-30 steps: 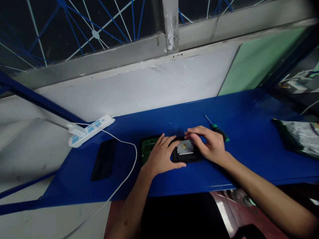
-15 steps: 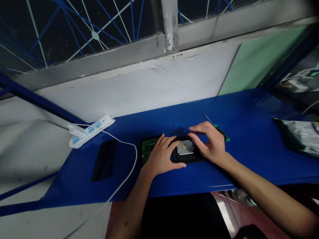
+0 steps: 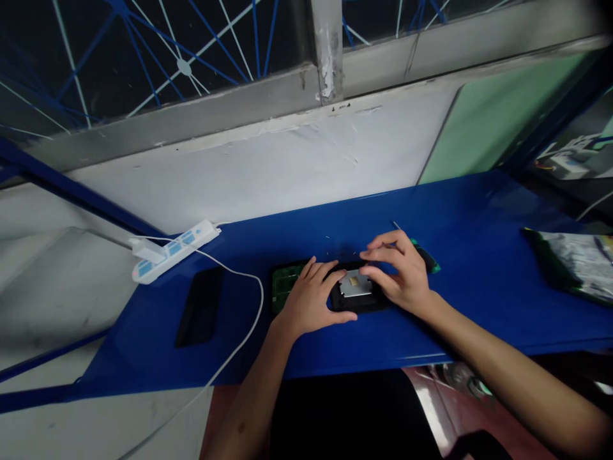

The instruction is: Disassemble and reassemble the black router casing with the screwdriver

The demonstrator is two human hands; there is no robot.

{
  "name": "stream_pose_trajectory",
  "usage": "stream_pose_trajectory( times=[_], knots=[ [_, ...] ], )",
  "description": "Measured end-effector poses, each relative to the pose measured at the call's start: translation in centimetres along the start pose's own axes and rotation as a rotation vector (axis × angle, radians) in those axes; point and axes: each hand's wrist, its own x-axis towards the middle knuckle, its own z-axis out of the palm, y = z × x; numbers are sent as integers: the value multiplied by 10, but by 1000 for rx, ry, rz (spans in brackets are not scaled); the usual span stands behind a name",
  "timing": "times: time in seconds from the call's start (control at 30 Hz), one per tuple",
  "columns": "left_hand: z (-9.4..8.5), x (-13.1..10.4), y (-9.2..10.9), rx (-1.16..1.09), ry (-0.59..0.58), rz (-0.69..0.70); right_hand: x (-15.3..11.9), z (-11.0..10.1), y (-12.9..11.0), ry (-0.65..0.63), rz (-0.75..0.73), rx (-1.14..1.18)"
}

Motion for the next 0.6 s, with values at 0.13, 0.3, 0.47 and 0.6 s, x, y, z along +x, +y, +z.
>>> stream_pose_trajectory(
  times=[0.13, 0.3, 0.47, 0.6],
  knots=[
    [0, -1, 0, -7, -7, 3, 1, 0, -3, 32, 0, -17],
    [0, -2, -2, 17, -6, 2, -1, 0, -6, 2, 103, 139],
    [0, -1, -1, 14, -7, 7, -2, 0, -4, -33, 103, 205],
    [1, 0, -2, 16, -5, 5, 1, 2, -2, -9, 55, 54]
  ],
)
